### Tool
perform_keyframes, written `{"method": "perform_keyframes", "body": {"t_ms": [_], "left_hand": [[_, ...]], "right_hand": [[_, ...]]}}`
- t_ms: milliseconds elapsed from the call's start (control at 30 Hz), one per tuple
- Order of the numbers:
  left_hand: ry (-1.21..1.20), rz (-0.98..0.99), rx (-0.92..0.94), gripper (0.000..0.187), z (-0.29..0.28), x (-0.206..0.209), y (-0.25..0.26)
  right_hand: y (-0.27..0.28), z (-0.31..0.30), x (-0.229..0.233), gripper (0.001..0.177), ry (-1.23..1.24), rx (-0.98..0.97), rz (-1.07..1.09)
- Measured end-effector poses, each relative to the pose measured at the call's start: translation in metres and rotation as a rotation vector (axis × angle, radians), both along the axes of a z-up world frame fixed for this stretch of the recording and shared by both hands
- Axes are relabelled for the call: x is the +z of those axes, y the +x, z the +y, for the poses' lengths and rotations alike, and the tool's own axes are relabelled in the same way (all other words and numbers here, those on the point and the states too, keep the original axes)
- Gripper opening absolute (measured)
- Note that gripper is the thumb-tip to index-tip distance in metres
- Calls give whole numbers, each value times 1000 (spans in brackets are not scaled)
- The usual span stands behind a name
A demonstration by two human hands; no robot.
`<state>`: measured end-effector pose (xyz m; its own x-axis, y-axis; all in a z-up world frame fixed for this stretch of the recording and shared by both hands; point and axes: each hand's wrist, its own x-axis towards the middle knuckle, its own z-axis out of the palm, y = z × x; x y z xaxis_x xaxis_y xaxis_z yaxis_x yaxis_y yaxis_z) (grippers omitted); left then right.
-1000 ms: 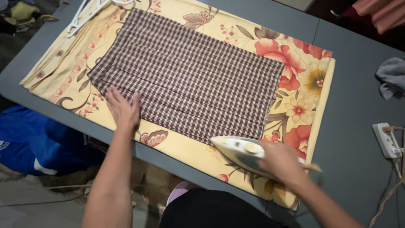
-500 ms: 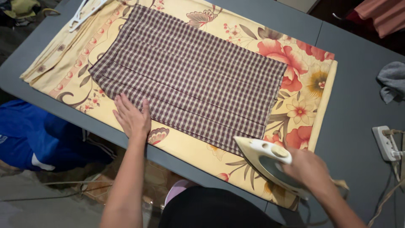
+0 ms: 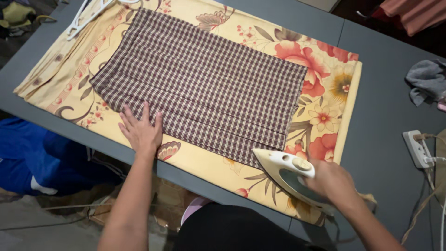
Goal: The person irons a checkered garment on a floral-patterned ironing board, smoothing and folding it multiple times. The person then places the folded garment onto a white hanger.
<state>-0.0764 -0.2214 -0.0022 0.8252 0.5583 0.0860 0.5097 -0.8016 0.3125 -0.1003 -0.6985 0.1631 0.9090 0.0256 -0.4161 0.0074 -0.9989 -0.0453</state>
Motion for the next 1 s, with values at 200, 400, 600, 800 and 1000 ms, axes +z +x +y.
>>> {"method": "perform_keyframes", "body": {"t_ms": [200, 400, 600, 800, 1000], "left_hand": [[19, -71, -11, 78, -1, 0, -2], [18, -117, 42, 89, 1, -8, 0], [25, -144, 65, 84, 4, -20, 2], [73, -150, 88, 65, 7, -25, 5], [86, -200, 97, 56, 4, -17, 2]], "right_hand": [[7, 55, -11, 34, 99, 175, -27], [13, 99, -13, 22, 119, 279, -24], [11, 99, -4, 33, 15, 237, 30], [54, 208, -27, 28, 263, 369, -66], [70, 232, -25, 32, 312, 370, -6]]}}
